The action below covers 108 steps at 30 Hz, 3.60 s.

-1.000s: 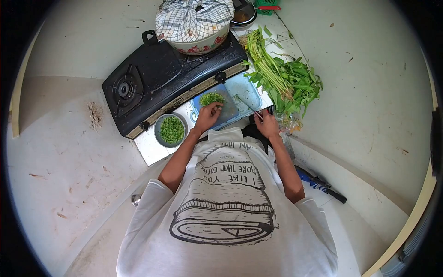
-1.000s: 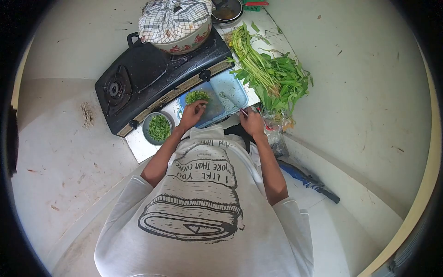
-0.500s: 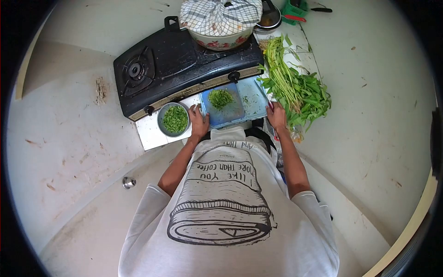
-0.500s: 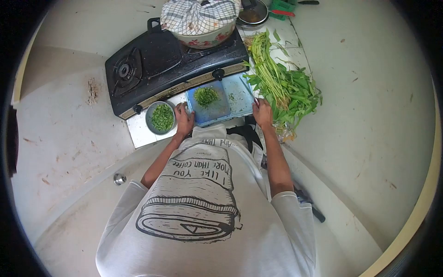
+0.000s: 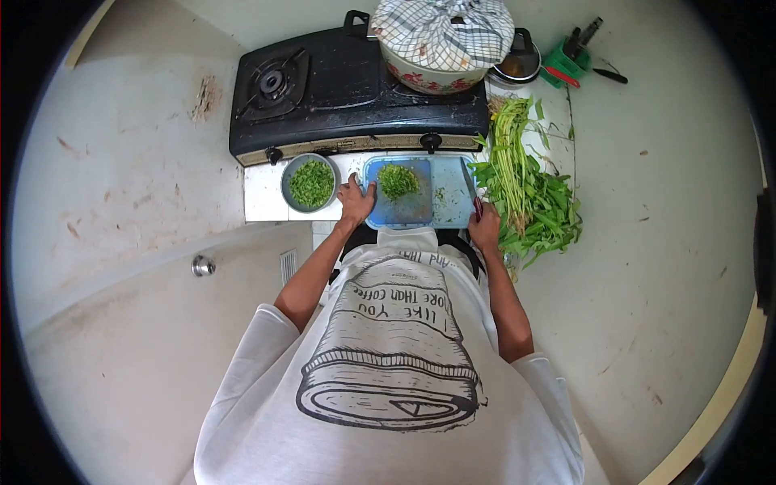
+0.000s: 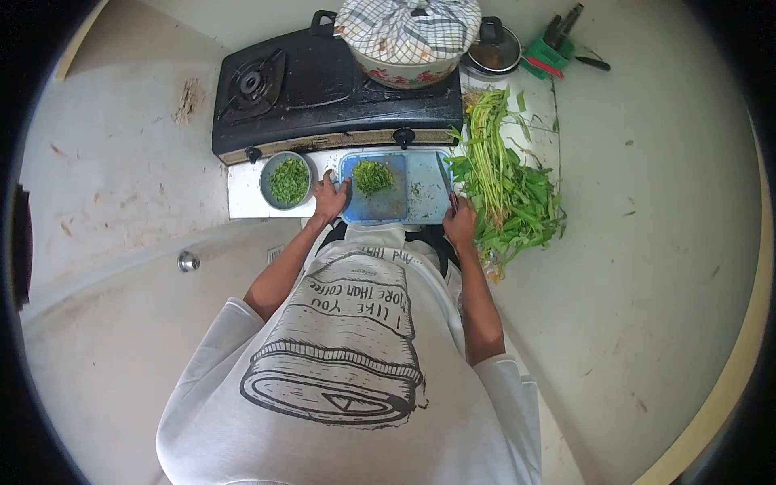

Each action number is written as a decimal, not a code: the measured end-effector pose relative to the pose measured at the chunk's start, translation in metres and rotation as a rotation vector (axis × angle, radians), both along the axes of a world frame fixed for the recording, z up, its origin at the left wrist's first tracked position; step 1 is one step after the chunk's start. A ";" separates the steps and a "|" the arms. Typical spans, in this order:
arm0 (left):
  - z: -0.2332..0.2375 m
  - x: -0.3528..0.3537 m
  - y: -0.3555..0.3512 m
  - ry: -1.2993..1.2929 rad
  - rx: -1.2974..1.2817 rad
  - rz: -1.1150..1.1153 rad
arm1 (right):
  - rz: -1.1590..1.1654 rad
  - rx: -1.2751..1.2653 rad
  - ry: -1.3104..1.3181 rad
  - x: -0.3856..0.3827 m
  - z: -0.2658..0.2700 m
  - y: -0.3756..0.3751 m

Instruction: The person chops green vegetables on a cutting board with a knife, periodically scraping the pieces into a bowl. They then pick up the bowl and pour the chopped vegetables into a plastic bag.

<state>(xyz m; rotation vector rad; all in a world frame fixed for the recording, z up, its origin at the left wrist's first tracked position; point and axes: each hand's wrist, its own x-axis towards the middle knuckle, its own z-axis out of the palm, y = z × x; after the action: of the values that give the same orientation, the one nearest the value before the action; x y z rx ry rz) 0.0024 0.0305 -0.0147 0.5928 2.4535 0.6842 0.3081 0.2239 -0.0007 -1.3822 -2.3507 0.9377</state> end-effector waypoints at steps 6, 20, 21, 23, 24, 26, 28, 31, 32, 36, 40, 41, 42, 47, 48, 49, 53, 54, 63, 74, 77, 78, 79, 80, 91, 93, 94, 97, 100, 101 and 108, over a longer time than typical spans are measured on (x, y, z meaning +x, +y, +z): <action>0.009 0.028 -0.037 -0.023 -0.046 0.121 | 0.084 0.026 0.063 0.022 0.013 -0.003; 0.072 0.048 -0.132 -0.705 0.970 0.935 | 0.349 -0.020 0.101 -0.056 0.088 -0.017; 0.074 0.036 -0.142 -0.699 0.983 0.942 | 0.357 -0.034 0.100 -0.070 0.095 -0.026; 0.077 0.012 -0.156 -0.691 0.996 0.929 | 0.368 -0.020 0.111 -0.097 0.107 -0.044; 0.084 -0.001 -0.163 -0.682 0.993 0.910 | 0.372 0.009 0.102 -0.110 0.111 -0.052; 0.092 -0.024 -0.182 -0.662 0.980 0.877 | 0.374 0.008 0.106 -0.132 0.117 -0.067; 0.084 -0.047 -0.196 -0.664 1.003 0.874 | 0.391 -0.022 0.097 -0.153 0.128 -0.072; 0.082 -0.071 -0.216 -0.724 0.986 0.894 | 0.398 0.001 0.129 -0.180 0.144 -0.079; 0.084 -0.076 -0.219 -0.746 0.995 0.900 | 0.399 0.033 0.109 -0.187 0.153 -0.078; 0.074 -0.095 -0.230 -0.820 1.008 0.868 | 0.426 0.083 0.125 -0.219 0.189 -0.077; 0.078 -0.106 -0.227 -0.937 0.947 0.804 | 0.575 -0.025 0.089 -0.242 0.218 -0.101; 0.078 -0.108 -0.224 -0.959 0.943 0.798 | 0.610 -0.026 0.089 -0.244 0.218 -0.109; 0.077 -0.112 -0.221 -0.979 0.940 0.793 | 0.647 -0.027 0.090 -0.248 0.218 -0.116; 0.085 -0.119 -0.215 -1.002 0.859 0.733 | 0.548 0.011 -0.020 -0.262 0.198 -0.142; 0.088 -0.121 -0.217 -1.022 0.849 0.716 | 0.536 0.022 -0.065 -0.263 0.191 -0.144; 0.085 -0.123 -0.219 -1.024 0.839 0.709 | 0.524 0.037 -0.106 -0.265 0.183 -0.143; 0.075 -0.127 -0.223 -1.035 0.810 0.693 | 0.563 0.008 -0.253 -0.274 0.167 -0.142; 0.076 -0.128 -0.223 -1.036 0.804 0.696 | 0.575 -0.014 -0.285 -0.278 0.166 -0.143; 0.084 -0.131 -0.227 -1.086 0.778 0.713 | 0.545 -0.027 -0.321 -0.289 0.171 -0.141; 0.095 -0.137 -0.222 -1.092 0.783 0.781 | 0.570 0.081 -0.289 -0.296 0.194 -0.148; 0.095 -0.140 -0.222 -1.115 0.771 0.779 | 0.652 0.061 -0.368 -0.293 0.182 -0.155; 0.094 -0.142 -0.222 -1.121 0.764 0.776 | 0.621 0.049 -0.369 -0.294 0.187 -0.156; 0.093 -0.143 -0.221 -1.126 0.776 0.772 | 0.594 0.037 -0.370 -0.295 0.193 -0.155; 0.092 -0.143 -0.222 -1.130 0.788 0.772 | 0.570 0.023 -0.370 -0.297 0.200 -0.155; 0.083 -0.150 -0.225 -1.194 0.792 0.798 | 0.874 -0.234 -0.252 -0.281 0.232 -0.147; 0.086 -0.152 -0.223 -1.197 0.778 0.777 | 0.833 -0.187 -0.300 -0.289 0.224 -0.142; 0.087 -0.152 -0.223 -1.204 0.785 0.785 | 0.816 -0.165 -0.325 -0.292 0.221 -0.141; 0.084 -0.153 -0.223 -1.217 0.804 0.808 | 0.823 -0.220 -0.266 -0.300 0.224 -0.137; 0.083 -0.154 -0.222 -1.218 0.810 0.812 | 0.928 -0.376 -0.296 -0.301 0.232 -0.133; 0.083 -0.153 -0.221 -1.212 0.814 0.809 | 0.971 -0.439 -0.328 -0.299 0.233 -0.132; 0.080 -0.154 -0.226 -1.267 0.817 0.781 | 0.750 -0.300 -0.313 -0.297 0.188 -0.113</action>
<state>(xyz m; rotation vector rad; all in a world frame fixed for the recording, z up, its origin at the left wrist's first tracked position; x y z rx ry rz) -0.1516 -0.1956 0.0653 -0.5188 1.0517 1.6993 0.0108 0.1105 0.1878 -0.7387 -3.1609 1.3834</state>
